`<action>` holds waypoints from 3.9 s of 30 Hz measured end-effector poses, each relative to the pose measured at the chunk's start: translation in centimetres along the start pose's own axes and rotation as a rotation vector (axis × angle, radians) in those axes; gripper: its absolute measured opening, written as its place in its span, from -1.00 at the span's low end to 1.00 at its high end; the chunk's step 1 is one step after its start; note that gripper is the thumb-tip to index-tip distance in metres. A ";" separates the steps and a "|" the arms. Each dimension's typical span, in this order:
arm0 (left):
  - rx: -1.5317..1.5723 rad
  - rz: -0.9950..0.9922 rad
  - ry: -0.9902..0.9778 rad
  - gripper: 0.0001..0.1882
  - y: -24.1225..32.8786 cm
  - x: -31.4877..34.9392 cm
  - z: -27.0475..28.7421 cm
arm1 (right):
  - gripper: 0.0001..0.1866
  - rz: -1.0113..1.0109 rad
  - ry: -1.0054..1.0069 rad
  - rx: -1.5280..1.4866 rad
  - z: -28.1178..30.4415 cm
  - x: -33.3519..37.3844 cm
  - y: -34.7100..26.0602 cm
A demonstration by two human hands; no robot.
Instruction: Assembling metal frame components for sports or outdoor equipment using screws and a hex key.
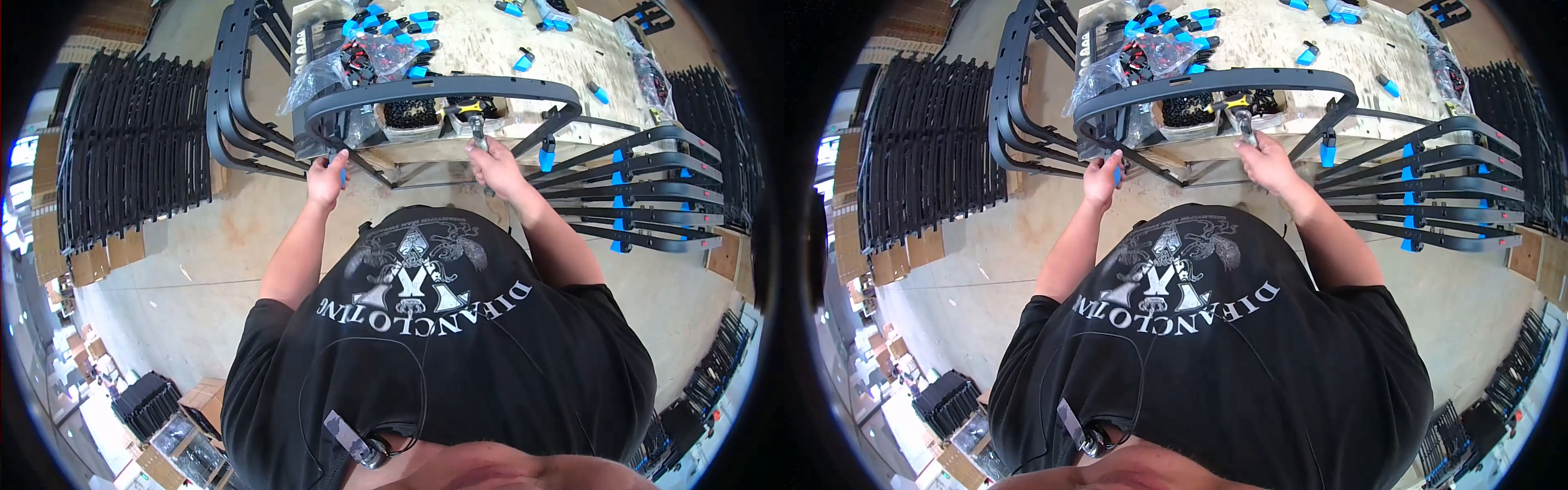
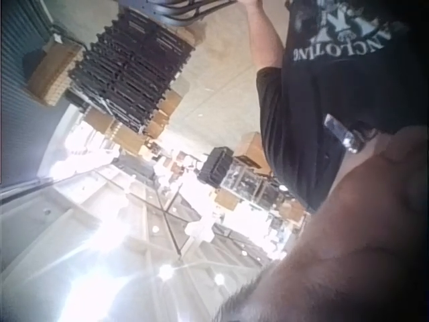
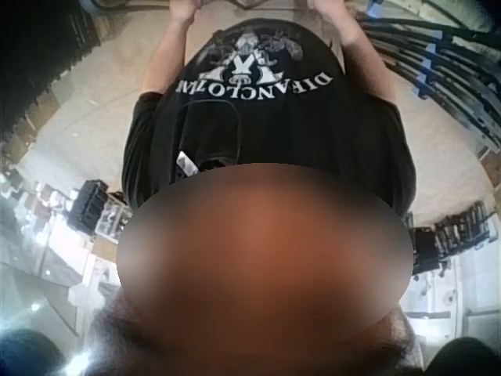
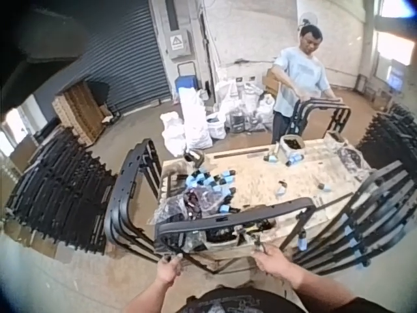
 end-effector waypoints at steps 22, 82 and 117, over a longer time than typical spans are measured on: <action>-0.161 -0.876 -0.035 -0.64 5.2 12.5 -4.1 | -0.71 0.260 -0.073 0.479 -6.7 2.2 -1.7; 0.246 0.224 -0.299 -0.75 1.4 -2.1 9.5 | -0.76 -0.358 0.146 0.435 -20.8 3.3 15.3; -0.079 -0.619 0.456 -0.57 -3.6 -4.7 5.2 | -0.32 0.035 0.003 0.965 -29.0 -5.1 6.7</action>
Point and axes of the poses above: each hand's wrist, its own x-axis away from the middle knuckle, its own z-axis out of the back of the hand, y = z × x, the point moved 2 cm from there along -x, towards the middle knuckle, and after that the axes turned 1 degree about x, right-handed, at the moved point
